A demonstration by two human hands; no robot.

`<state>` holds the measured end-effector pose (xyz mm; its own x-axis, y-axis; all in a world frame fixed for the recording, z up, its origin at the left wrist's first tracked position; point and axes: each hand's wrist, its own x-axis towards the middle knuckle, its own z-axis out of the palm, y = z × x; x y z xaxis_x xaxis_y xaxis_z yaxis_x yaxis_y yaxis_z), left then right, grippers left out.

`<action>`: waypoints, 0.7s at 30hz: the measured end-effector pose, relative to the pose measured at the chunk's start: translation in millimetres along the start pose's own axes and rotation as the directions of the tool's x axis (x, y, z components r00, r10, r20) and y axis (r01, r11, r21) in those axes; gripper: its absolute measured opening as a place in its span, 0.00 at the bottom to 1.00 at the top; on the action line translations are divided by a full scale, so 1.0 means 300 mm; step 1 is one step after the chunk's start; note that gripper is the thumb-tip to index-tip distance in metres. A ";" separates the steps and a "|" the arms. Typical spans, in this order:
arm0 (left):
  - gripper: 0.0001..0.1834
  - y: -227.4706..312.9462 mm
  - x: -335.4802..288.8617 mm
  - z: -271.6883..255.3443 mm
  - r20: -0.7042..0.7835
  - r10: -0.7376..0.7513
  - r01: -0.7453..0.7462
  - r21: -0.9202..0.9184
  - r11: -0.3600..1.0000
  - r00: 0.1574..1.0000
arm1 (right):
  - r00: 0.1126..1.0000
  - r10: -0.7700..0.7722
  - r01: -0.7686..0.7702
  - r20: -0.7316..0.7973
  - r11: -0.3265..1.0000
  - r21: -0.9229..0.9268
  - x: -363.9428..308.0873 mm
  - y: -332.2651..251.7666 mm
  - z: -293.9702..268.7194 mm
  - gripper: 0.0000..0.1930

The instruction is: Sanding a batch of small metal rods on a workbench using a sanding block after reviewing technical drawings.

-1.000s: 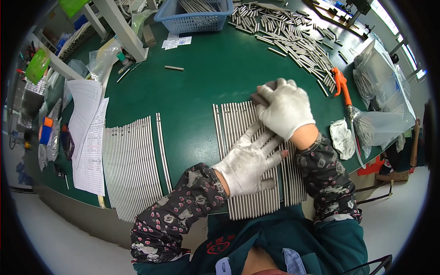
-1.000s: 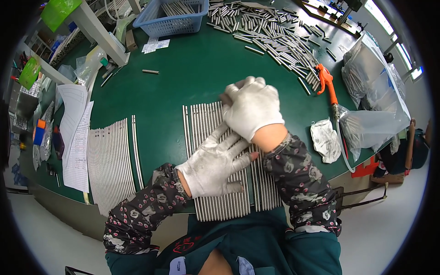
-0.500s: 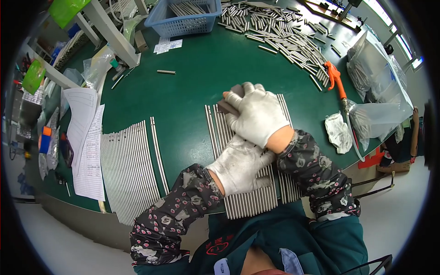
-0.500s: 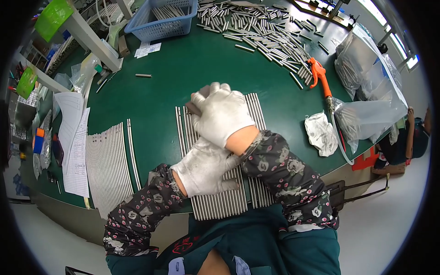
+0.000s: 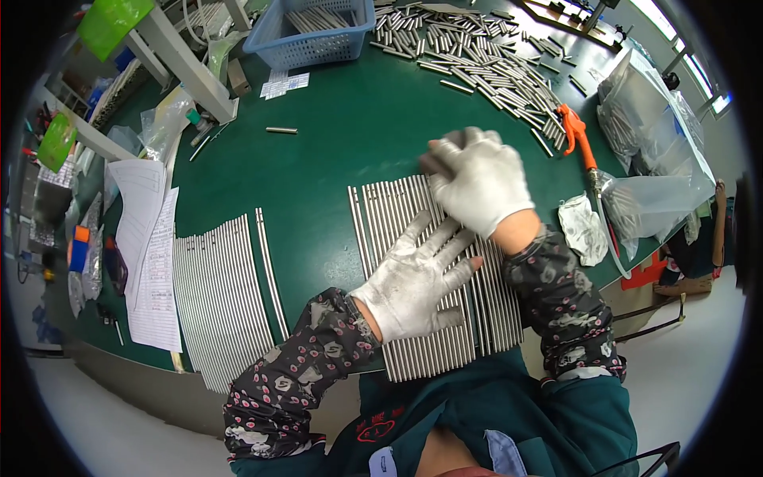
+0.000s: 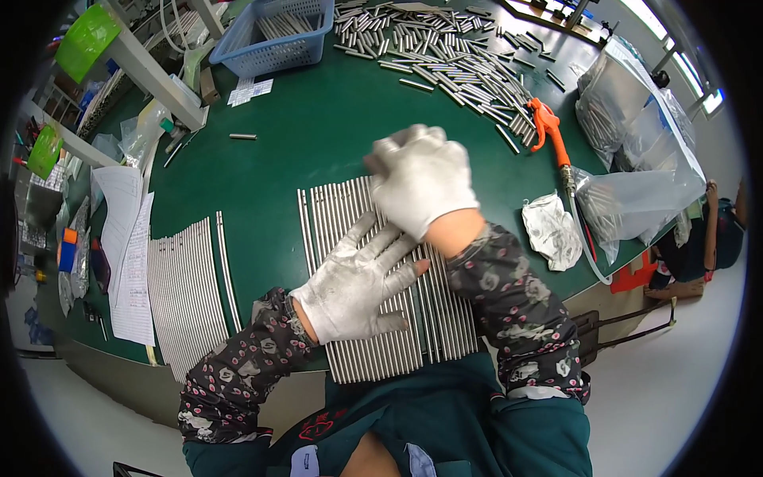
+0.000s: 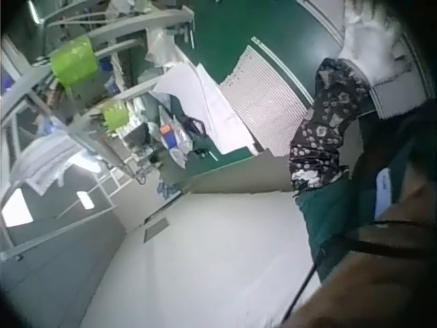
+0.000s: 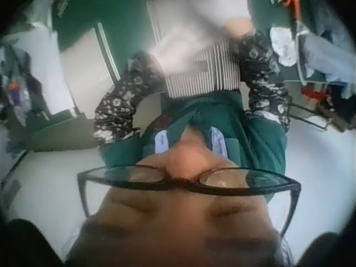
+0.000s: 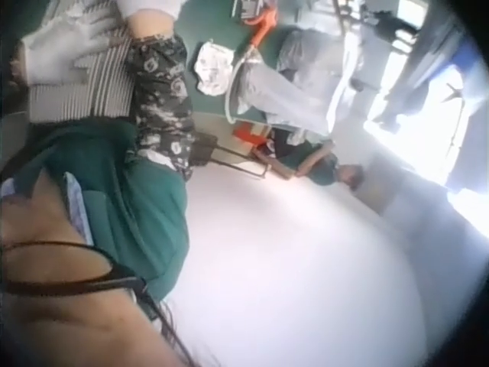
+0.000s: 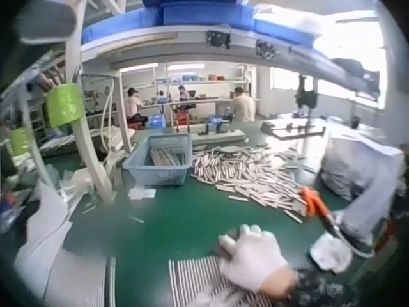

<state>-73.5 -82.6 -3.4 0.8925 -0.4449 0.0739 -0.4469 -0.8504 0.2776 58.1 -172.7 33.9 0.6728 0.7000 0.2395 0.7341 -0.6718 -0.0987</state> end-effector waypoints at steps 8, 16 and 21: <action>0.42 -0.002 -0.015 0.008 0.004 -0.007 0.007 0.064 0.998 1.000 | 0.984 0.168 -0.166 -0.050 0.985 0.055 -0.010 0.175 -0.025 0.18; 0.42 -0.002 -0.004 -0.003 0.021 0.006 -0.006 0.040 0.999 1.000 | 0.908 0.222 -0.126 -0.354 0.953 0.275 -0.070 0.268 0.095 0.23; 0.42 0.021 0.068 -0.062 0.035 0.019 -0.021 0.062 0.998 0.999 | 0.885 0.229 -0.118 -0.406 0.952 0.282 -0.063 0.284 0.092 0.23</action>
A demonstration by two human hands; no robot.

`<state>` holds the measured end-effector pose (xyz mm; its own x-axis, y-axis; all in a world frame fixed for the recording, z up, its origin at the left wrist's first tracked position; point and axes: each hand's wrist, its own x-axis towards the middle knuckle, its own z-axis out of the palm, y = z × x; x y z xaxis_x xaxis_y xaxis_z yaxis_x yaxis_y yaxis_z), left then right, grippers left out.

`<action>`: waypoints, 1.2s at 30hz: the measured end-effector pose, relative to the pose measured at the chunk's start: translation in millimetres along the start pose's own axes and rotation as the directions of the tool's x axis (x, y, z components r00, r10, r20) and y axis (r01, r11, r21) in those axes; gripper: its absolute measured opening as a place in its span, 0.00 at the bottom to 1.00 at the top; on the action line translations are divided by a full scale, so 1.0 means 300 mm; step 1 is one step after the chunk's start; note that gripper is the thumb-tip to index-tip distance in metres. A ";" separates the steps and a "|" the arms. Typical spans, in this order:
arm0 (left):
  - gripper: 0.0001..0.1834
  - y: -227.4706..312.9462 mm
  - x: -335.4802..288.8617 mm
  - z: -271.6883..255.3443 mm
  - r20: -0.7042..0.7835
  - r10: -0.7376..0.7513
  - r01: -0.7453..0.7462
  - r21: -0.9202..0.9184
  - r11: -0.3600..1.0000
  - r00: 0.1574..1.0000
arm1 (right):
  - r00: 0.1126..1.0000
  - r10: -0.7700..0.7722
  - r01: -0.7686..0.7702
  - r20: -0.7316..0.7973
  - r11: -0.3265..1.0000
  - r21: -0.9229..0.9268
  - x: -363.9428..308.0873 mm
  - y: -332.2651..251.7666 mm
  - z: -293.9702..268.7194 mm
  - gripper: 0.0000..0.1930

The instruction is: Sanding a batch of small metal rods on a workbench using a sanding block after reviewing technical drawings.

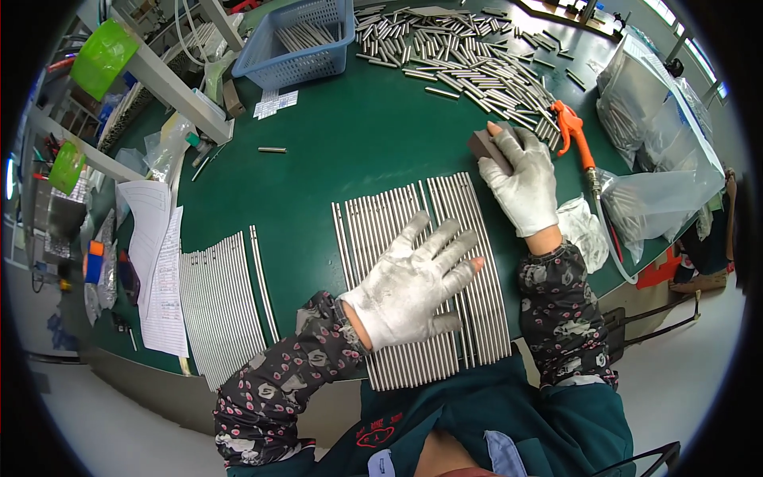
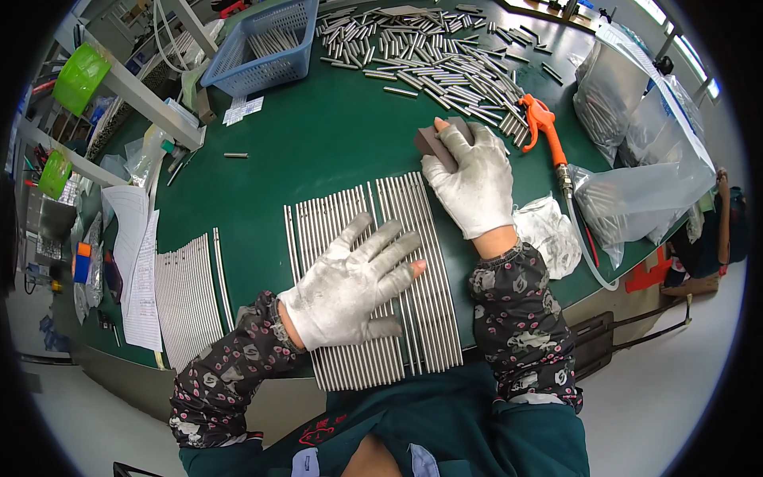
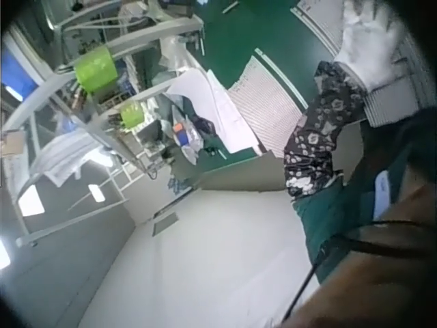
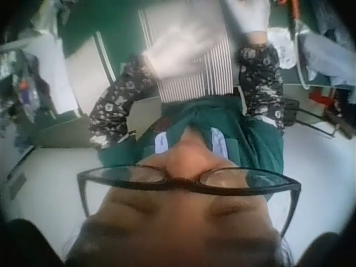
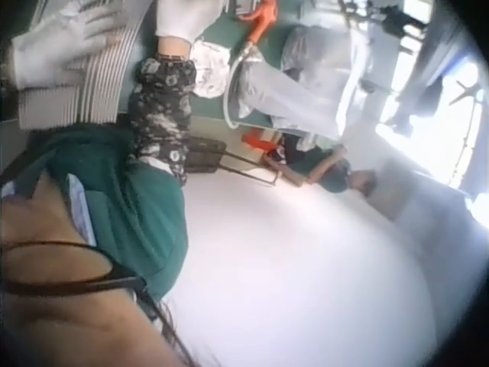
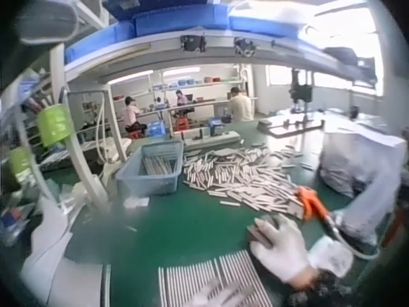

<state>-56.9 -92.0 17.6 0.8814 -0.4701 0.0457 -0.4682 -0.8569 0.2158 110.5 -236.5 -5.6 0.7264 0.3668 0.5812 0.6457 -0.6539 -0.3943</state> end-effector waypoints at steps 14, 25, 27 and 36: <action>0.41 -0.012 0.107 0.096 0.045 0.089 -0.088 -0.019 0.996 0.995 | 0.996 -0.034 0.041 0.086 0.996 -0.083 -0.001 -0.005 -0.018 0.23; 0.39 0.001 0.137 0.105 -0.025 0.093 -0.094 -0.054 0.994 0.995 | 0.965 -0.042 0.114 0.258 0.955 -0.273 0.024 -0.102 -0.072 0.16; 0.40 -0.010 0.114 0.120 0.014 0.062 -0.060 -0.104 0.993 0.998 | 0.953 -0.183 0.198 0.241 0.980 -0.037 -0.006 -0.169 -0.022 0.16; 0.41 -0.014 0.109 0.130 -0.041 0.074 -0.077 -0.097 0.992 0.996 | 0.934 -0.117 0.165 0.337 0.979 -0.117 -0.019 -0.190 -0.011 0.21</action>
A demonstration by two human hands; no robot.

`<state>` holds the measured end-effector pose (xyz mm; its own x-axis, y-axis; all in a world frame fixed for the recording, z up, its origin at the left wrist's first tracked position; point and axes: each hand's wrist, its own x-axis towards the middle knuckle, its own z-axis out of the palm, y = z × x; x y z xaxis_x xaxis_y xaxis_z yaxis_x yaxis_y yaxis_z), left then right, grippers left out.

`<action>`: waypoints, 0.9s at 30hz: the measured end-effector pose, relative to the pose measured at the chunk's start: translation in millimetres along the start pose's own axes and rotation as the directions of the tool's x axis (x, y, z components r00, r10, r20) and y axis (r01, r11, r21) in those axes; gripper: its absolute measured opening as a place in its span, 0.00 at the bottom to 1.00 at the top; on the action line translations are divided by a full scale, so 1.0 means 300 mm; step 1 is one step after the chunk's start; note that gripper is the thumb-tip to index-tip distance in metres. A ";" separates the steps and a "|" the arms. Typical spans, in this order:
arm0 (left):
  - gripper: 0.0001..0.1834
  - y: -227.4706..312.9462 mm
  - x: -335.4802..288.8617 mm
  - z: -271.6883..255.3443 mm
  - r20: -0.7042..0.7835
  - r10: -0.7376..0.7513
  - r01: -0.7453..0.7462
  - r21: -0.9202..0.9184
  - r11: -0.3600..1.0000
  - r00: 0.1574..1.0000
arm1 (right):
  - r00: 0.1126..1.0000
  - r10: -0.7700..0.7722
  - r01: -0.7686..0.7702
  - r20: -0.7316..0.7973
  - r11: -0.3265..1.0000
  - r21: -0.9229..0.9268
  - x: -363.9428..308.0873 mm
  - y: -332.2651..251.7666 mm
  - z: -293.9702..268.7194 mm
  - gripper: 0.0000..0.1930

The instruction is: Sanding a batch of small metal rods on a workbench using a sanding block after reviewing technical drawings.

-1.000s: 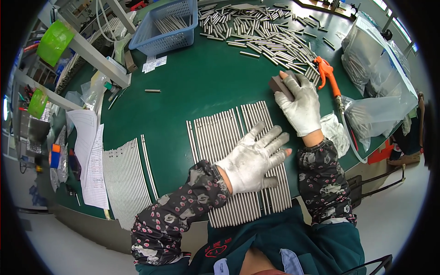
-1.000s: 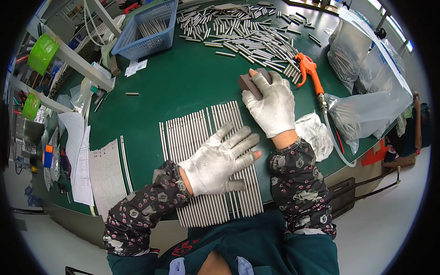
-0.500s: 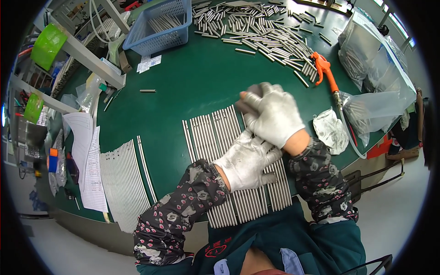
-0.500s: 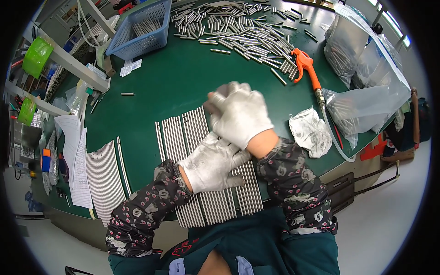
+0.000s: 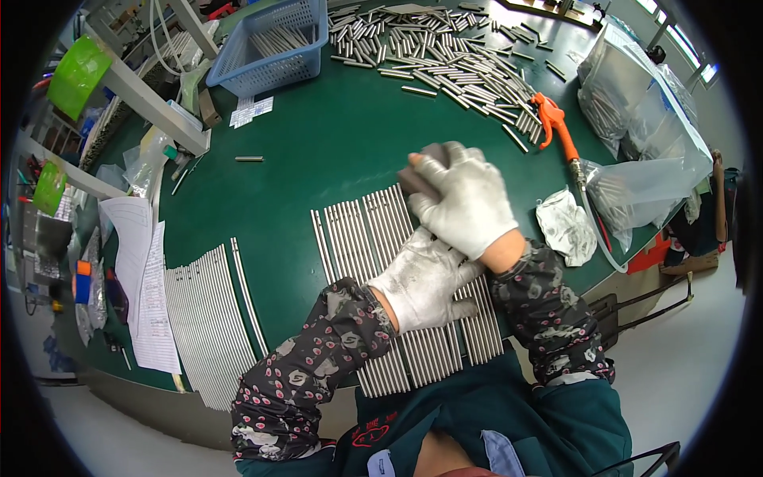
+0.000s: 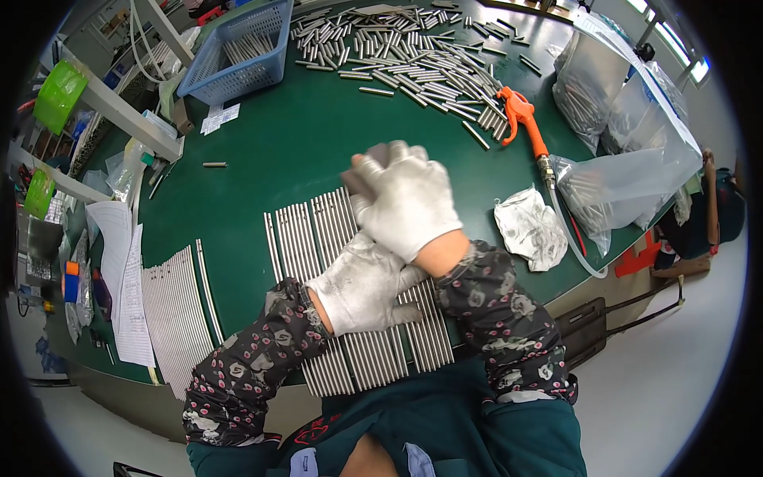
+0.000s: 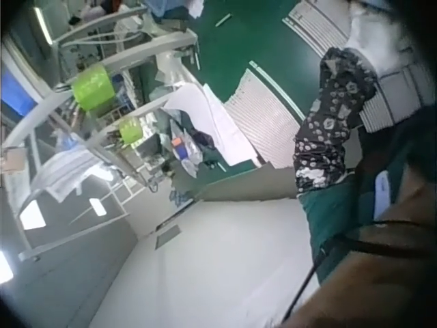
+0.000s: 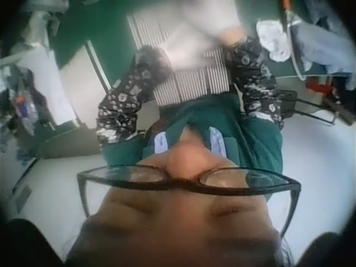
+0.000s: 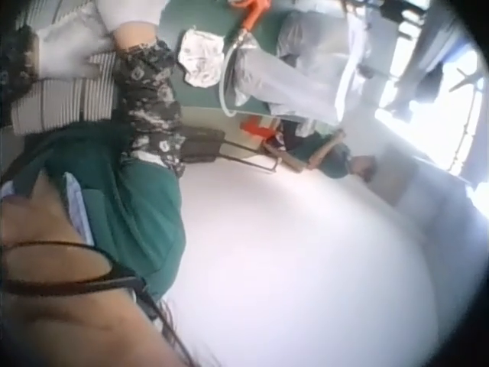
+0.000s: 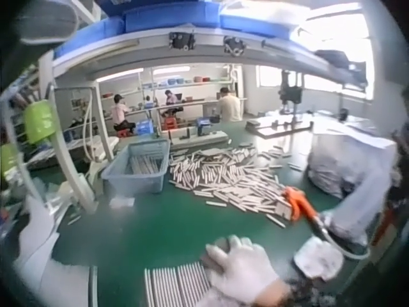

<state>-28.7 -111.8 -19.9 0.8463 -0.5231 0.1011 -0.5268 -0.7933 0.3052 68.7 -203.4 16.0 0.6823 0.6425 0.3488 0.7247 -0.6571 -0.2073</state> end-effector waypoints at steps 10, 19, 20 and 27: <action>0.39 0.000 -0.005 -0.014 0.023 -0.028 0.028 0.007 1.000 0.999 | 0.999 -0.037 0.036 0.009 0.999 0.015 -0.007 0.023 0.028 0.19; 0.42 0.019 0.009 -0.035 0.080 -0.009 -0.001 0.123 0.992 0.997 | 0.975 0.160 -0.168 -0.155 0.985 -0.043 -0.025 0.207 0.011 0.17; 0.42 0.019 0.003 -0.036 0.085 -0.011 0.001 0.126 0.992 0.996 | 0.975 0.161 -0.169 -0.155 0.985 -0.037 -0.023 0.208 0.012 0.17; 0.42 0.019 -0.042 -0.051 0.042 -0.044 0.039 0.108 0.993 0.998 | 0.978 0.155 -0.159 -0.142 0.987 -0.016 -0.020 0.205 -0.005 0.18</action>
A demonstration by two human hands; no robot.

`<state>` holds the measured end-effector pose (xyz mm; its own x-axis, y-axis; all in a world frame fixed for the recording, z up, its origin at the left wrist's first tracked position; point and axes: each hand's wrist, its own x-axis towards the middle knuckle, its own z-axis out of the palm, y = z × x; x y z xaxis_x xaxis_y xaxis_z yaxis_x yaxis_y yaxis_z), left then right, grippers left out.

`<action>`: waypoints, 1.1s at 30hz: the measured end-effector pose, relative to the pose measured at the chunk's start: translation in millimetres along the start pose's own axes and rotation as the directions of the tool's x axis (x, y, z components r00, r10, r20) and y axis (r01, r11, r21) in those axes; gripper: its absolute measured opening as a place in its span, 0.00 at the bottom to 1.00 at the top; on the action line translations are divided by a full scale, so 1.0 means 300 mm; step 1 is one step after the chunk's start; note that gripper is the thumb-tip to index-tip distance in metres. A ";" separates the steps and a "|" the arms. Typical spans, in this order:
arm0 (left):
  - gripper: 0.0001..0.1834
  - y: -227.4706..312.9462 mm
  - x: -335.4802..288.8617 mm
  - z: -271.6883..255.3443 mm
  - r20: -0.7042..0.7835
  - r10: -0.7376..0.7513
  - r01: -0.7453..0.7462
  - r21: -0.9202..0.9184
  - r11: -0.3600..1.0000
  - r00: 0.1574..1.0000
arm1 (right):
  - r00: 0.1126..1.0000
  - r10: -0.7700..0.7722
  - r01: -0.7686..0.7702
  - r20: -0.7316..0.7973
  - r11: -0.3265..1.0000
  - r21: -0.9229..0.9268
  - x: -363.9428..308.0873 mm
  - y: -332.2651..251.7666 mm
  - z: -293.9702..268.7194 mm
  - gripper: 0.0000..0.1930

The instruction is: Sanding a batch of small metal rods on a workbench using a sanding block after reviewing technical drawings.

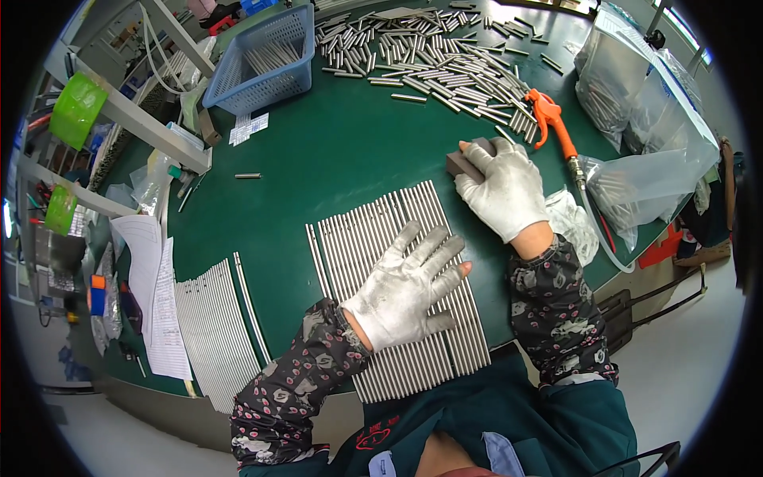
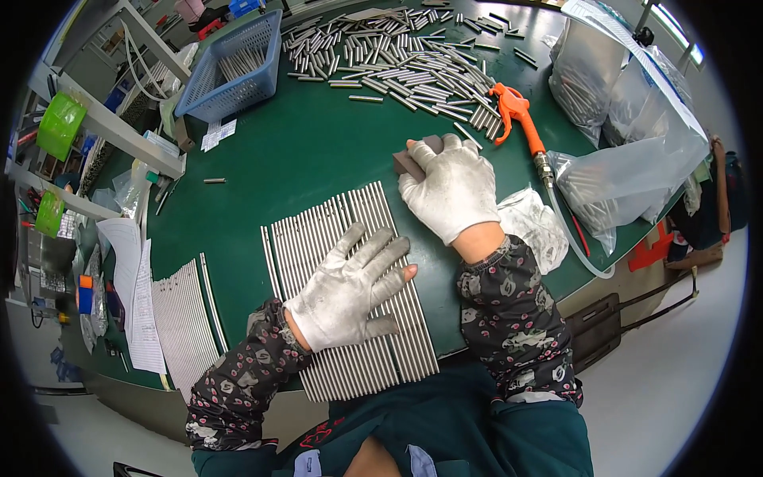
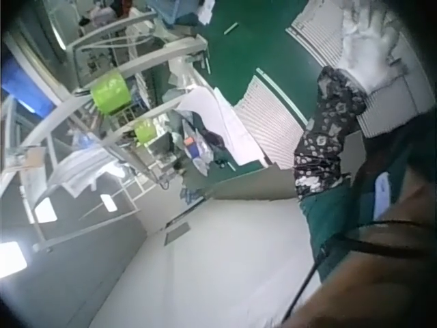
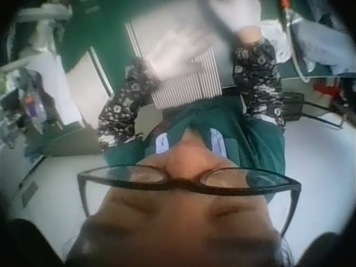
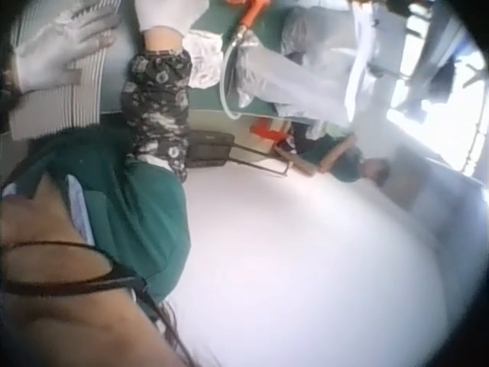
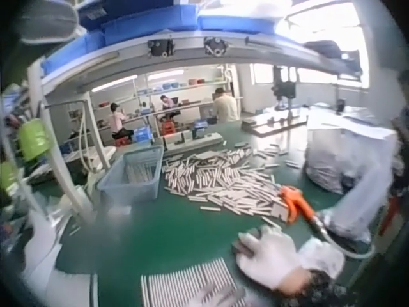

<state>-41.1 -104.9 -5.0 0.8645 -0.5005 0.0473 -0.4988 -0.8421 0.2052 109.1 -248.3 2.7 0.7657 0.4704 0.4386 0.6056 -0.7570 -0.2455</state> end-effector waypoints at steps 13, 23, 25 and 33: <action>0.38 0.006 0.017 0.007 -0.036 0.003 -0.003 -0.020 1.000 0.999 | 0.983 -0.176 0.177 -0.054 0.984 0.031 -0.021 -0.140 0.000 0.13; 0.39 0.005 0.006 0.016 -0.028 -0.019 0.020 0.032 0.999 0.999 | 0.974 -0.228 0.228 -0.015 0.974 -0.011 -0.027 -0.151 0.011 0.15; 0.40 0.007 0.006 0.008 -0.011 -0.021 0.021 -0.031 0.999 1.000 | 0.995 -0.011 0.025 0.098 0.990 -0.140 0.013 -0.104 -0.011 0.17; 0.39 0.007 0.010 0.001 -0.054 -0.025 0.022 -0.041 0.999 0.998 | 0.991 -0.032 0.039 0.129 0.998 -0.056 0.012 -0.142 -0.018 0.18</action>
<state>-39.6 -108.3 -4.7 0.8786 -0.4680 0.0951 -0.4763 -0.8442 0.2461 85.0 -216.8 19.4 0.7675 0.5489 0.3311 0.6222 -0.7622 -0.1788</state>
